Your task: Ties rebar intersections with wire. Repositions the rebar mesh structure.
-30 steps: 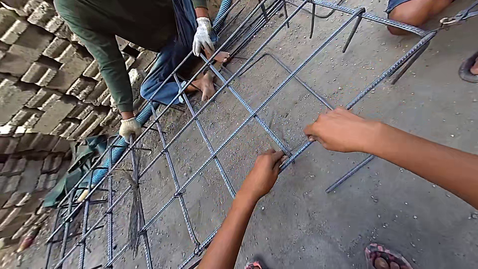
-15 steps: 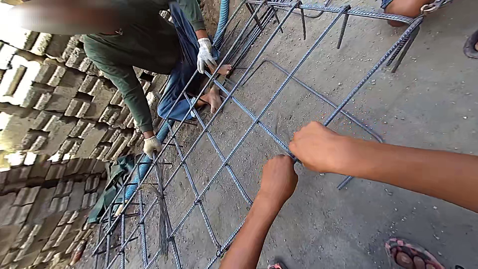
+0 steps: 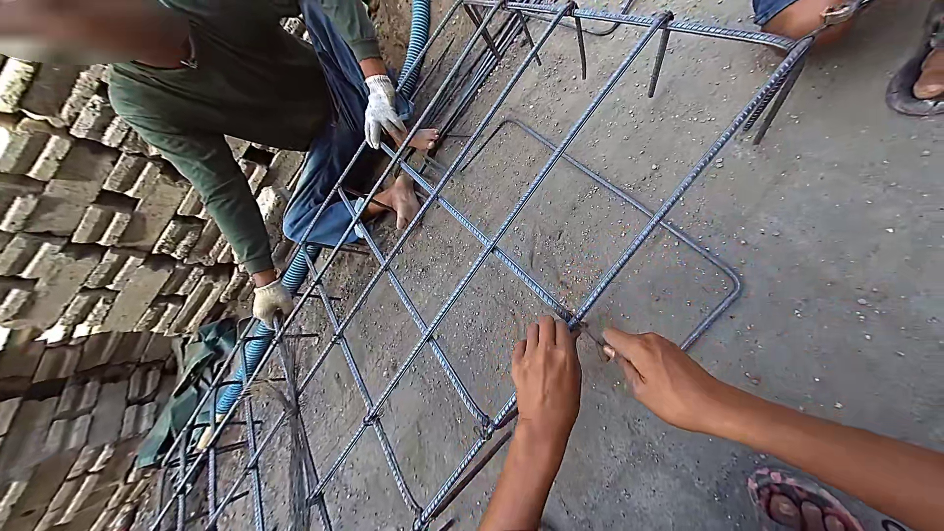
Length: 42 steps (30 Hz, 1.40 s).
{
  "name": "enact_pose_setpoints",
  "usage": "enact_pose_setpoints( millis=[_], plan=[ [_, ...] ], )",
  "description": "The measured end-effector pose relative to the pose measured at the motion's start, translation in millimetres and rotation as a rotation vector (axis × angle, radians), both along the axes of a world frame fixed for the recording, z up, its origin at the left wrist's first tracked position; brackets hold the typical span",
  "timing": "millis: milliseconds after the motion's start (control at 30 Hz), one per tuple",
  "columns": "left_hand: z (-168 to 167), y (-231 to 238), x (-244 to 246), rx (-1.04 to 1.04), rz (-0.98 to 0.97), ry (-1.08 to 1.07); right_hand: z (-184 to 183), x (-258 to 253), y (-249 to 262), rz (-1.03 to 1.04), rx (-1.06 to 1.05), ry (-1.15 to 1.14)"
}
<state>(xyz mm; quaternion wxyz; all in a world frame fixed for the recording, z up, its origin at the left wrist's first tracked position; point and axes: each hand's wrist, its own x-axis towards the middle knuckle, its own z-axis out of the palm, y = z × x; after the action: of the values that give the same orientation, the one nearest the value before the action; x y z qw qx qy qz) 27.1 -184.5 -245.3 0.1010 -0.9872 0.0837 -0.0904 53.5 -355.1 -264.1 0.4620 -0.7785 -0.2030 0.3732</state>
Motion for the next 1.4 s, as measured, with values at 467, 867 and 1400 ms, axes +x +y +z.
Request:
enact_pose_setpoints(
  millis=[467, 867, 1400],
  plan=[
    [5.9, -2.0, 3.4, -0.083, 0.023, 0.068, -126.0, 93.4, 19.4, 0.214, 0.459, -0.712],
    [-7.4, 15.4, -13.5, -0.88, 0.215, 0.27, -117.7, 144.5, 91.6, 0.226, 0.646, 0.517],
    [4.2, 24.5, 0.8, -0.747, 0.156, 0.432, -146.5, 63.2, 57.5, -0.445, 0.21, 0.218]
  ],
)
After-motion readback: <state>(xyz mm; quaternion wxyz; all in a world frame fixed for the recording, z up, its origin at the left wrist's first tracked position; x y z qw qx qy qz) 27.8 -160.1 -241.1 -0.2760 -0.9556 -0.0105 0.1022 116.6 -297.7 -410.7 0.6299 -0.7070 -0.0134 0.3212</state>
